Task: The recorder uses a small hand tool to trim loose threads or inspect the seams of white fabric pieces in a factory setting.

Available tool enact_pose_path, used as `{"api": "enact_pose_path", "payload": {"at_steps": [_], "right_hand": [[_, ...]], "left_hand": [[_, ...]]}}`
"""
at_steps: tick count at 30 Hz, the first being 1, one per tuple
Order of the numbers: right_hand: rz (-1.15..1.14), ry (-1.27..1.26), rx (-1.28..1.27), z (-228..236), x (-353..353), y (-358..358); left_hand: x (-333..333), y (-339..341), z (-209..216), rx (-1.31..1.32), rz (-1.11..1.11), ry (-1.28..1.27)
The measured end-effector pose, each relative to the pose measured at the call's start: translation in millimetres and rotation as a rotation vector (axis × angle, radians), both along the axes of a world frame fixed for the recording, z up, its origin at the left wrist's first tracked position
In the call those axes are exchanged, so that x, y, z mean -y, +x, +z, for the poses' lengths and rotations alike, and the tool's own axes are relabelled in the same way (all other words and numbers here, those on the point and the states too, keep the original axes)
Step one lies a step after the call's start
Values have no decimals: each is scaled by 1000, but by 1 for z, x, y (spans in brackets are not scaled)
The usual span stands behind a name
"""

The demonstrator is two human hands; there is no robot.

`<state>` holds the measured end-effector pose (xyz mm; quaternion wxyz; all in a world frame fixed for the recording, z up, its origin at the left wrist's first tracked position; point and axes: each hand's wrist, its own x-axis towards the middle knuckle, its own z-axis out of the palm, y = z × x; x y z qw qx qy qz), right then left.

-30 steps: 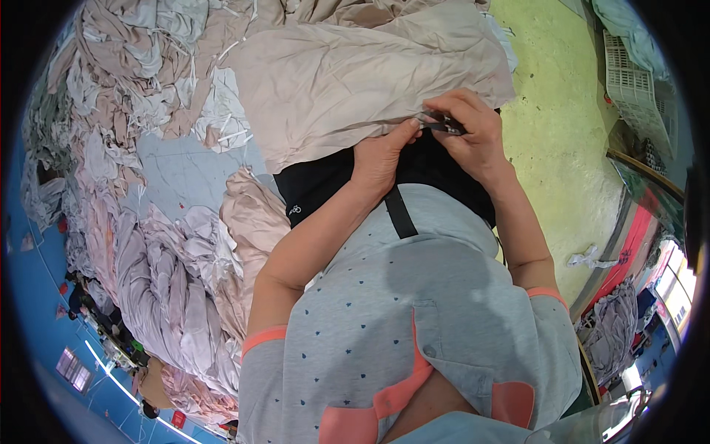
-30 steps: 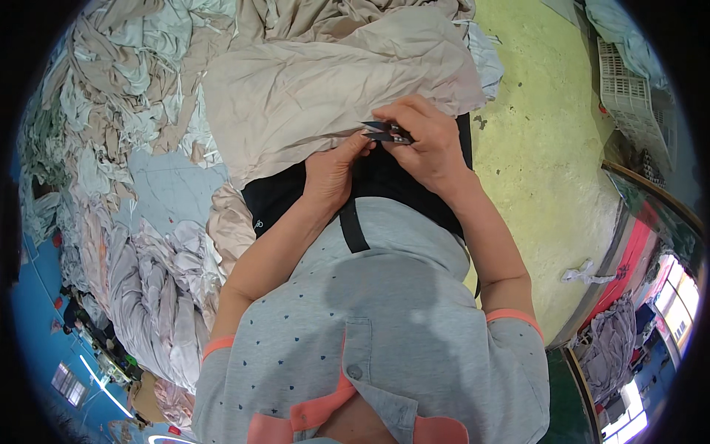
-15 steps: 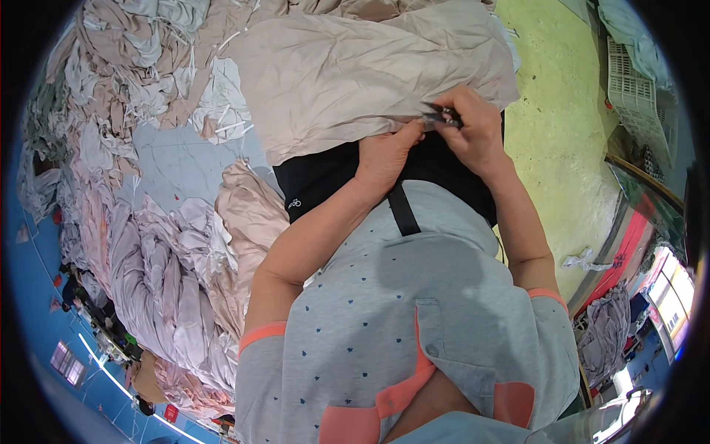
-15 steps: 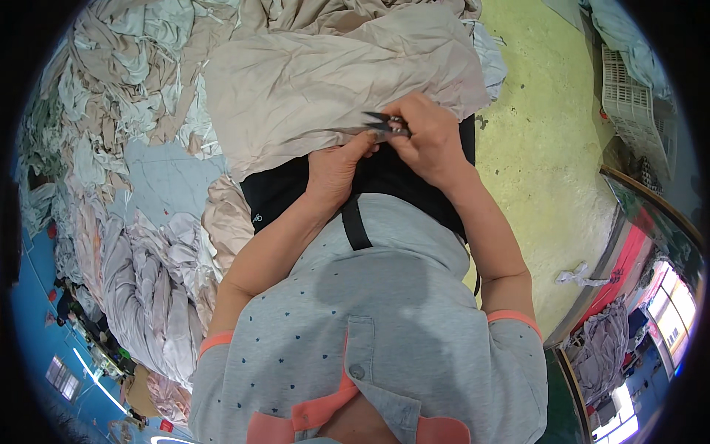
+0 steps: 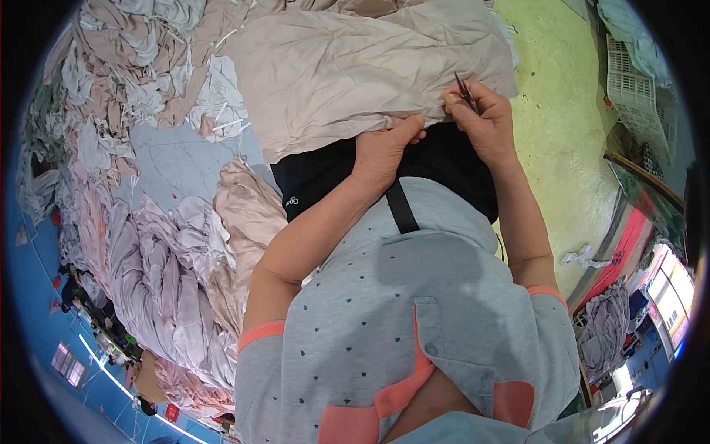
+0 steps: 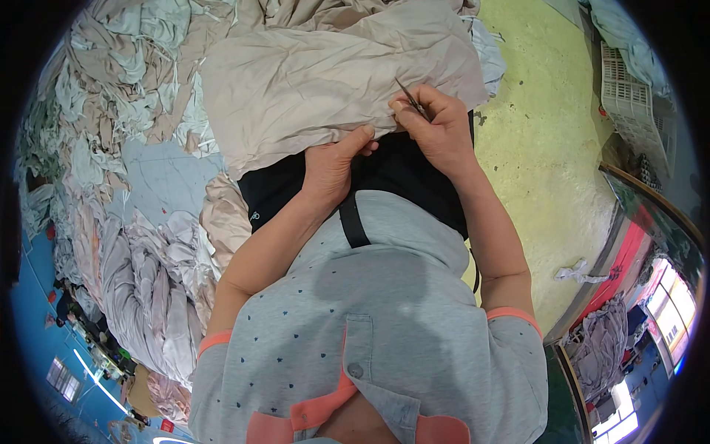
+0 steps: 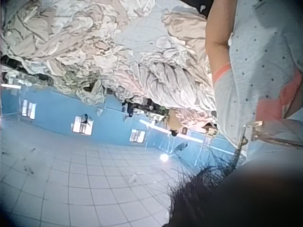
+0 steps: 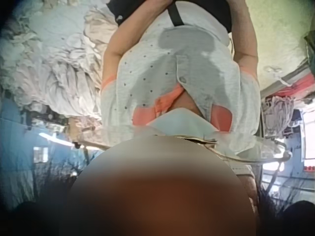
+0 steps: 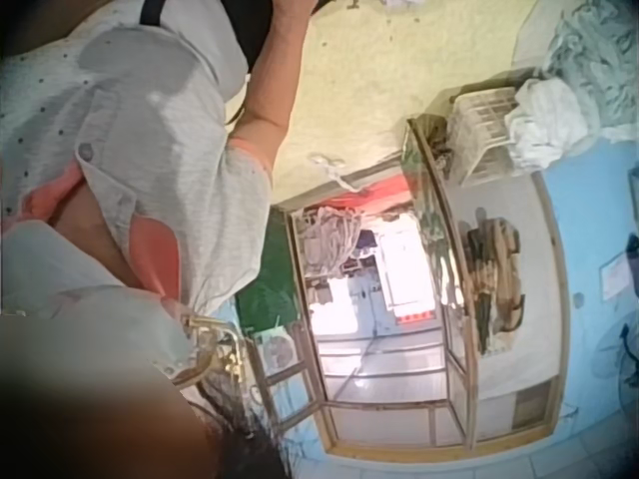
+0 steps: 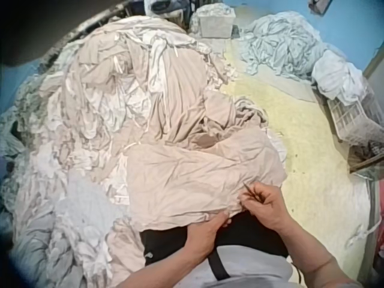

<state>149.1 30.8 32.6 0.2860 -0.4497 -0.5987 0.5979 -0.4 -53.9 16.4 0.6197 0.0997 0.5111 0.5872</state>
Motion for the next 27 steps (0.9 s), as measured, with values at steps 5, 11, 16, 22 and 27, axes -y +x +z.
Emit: {"api": "enact_pose_path", "payload": {"at_steps": [5, 11, 16, 22, 27], "right_hand": [[-18, 1, -33, -4, 3, 6], [-30, 17, -73, -7, 5, 5], [-45, 224, 37, -8, 14, 7], [-57, 404, 107, -2, 22, 0], [54, 402, 123, -3, 19, 5]], "left_hand": [[1, 0, 5, 47, -14, -10], [4, -14, 13, -254, -640, -164], [0, 4, 32, -1133, -47, 524], [-26, 0, 6, -1359, -197, 668], [-20, -2, -4, -1320, -185, 597]]}}
